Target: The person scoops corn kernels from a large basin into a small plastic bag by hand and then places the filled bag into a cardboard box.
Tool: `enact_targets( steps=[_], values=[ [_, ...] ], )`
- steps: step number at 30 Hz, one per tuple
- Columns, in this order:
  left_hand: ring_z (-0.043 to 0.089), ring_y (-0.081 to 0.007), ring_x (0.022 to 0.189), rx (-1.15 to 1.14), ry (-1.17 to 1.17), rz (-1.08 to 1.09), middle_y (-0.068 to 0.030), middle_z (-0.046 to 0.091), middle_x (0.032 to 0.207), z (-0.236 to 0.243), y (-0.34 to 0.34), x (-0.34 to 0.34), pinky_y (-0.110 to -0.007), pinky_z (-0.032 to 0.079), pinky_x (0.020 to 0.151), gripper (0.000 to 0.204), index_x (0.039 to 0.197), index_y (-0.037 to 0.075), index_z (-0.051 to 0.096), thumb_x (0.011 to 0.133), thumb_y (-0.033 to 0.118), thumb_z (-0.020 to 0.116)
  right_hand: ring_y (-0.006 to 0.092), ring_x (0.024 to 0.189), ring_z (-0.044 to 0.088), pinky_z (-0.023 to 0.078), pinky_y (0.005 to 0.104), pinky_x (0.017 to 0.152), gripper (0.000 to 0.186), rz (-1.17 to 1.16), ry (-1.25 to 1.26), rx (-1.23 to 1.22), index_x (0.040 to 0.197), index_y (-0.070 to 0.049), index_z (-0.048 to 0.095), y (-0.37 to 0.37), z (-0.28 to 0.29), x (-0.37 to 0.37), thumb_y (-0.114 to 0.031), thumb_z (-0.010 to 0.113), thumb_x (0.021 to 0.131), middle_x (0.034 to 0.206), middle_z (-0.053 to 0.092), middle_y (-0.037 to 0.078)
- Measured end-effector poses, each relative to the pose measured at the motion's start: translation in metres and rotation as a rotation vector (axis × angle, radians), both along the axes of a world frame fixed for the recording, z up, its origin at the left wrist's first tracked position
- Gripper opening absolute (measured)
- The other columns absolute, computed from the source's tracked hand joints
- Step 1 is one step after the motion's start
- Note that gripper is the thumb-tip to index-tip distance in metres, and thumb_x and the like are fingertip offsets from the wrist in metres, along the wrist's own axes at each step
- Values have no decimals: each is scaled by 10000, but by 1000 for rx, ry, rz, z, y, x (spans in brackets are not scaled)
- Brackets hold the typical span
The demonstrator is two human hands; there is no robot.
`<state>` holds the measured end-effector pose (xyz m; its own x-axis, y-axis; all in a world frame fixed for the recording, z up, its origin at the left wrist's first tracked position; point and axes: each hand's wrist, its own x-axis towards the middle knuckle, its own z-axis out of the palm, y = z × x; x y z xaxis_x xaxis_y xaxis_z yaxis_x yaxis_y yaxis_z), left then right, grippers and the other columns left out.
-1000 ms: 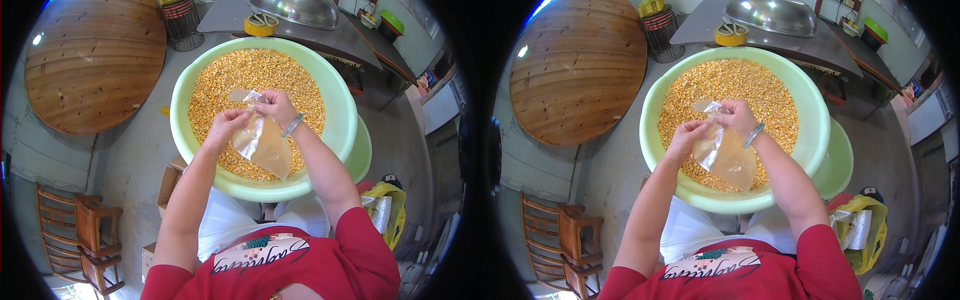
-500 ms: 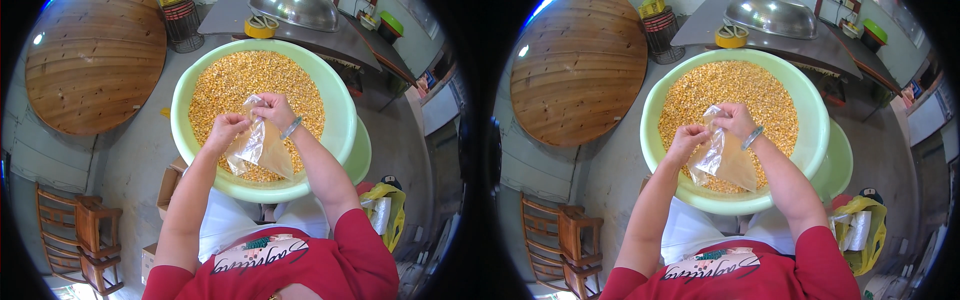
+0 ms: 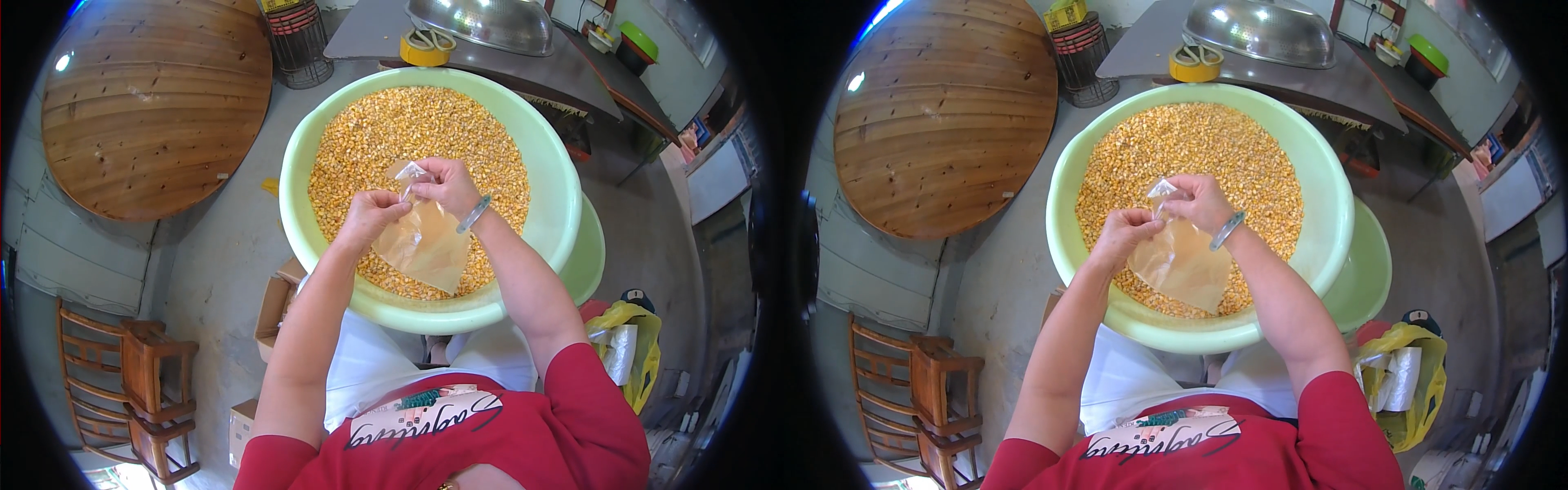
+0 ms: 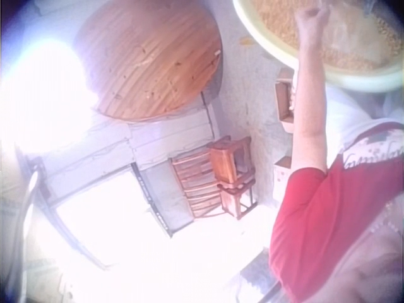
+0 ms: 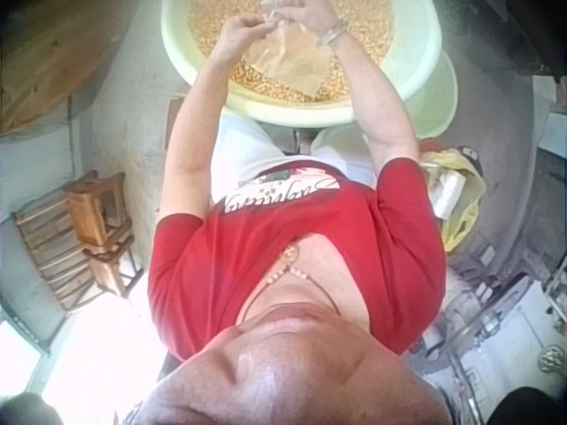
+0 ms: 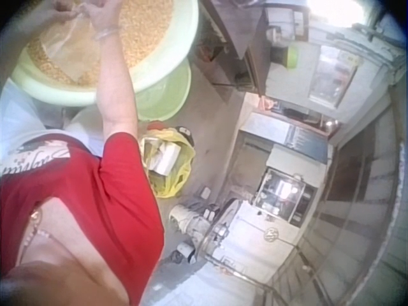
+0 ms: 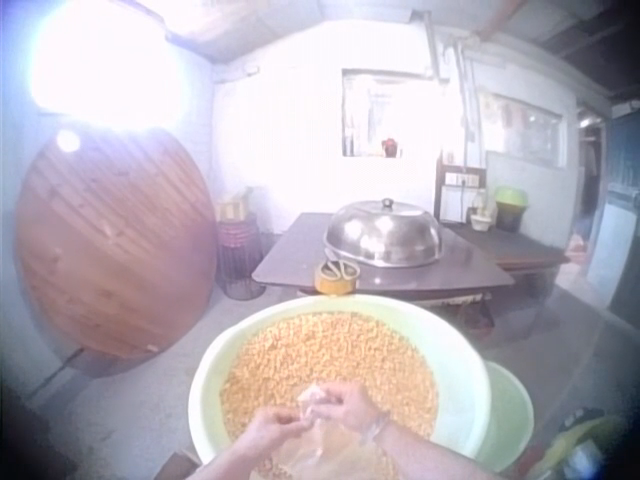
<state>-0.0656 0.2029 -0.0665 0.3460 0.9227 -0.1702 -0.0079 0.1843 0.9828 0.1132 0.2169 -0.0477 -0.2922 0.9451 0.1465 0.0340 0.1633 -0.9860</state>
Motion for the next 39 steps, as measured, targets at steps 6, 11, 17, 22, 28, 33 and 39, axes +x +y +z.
enact_targets(
  steps=[6,11,17,22,28,33,39],
  values=[
    [526,-76,587,12,-105,33,-17,591,701,2,-2,2,-206,432,547,114,816,8,609,762,95,656,56,665,570,465,196,576,290,0,40,-27,995,-7,611,1,-2,-1,15,633,706,780,632,24],
    [522,-74,578,70,-34,40,-8,582,678,-4,1,2,-210,431,539,116,795,14,608,758,109,661,62,662,573,471,202,576,304,-3,4,-11,1001,-3,606,5,-7,1,9,641,699,789,634,29],
    [513,-69,565,126,183,20,5,568,647,-3,2,-1,-206,422,534,132,784,19,609,748,127,676,62,624,559,455,194,548,288,-6,-11,-23,1000,19,595,1,-5,-3,58,607,716,760,619,24],
    [507,-66,561,21,-75,97,7,562,642,7,-3,6,-207,418,518,138,783,10,605,751,125,674,56,605,546,448,193,538,275,-40,6,-47,996,23,594,4,-11,-4,45,613,723,747,613,17],
    [496,-57,558,171,96,42,10,562,649,1,-2,0,-200,404,506,125,791,11,603,760,118,659,69,597,559,457,203,527,169,26,-106,-90,913,2,631,0,1,-4,-46,637,751,728,628,42],
    [489,-53,560,193,248,66,8,561,644,5,-1,2,-202,387,491,109,747,23,602,761,118,653,67,594,557,462,207,522,103,-9,12,-102,829,-5,631,3,-11,-5,-97,626,782,688,611,24],
    [485,-52,557,194,83,120,5,558,635,1,-2,2,-201,373,483,164,713,21,601,753,166,665,70,601,559,477,221,530,94,-44,-45,-75,807,-3,616,-1,-10,-10,-96,619,787,678,604,21]
  ],
)
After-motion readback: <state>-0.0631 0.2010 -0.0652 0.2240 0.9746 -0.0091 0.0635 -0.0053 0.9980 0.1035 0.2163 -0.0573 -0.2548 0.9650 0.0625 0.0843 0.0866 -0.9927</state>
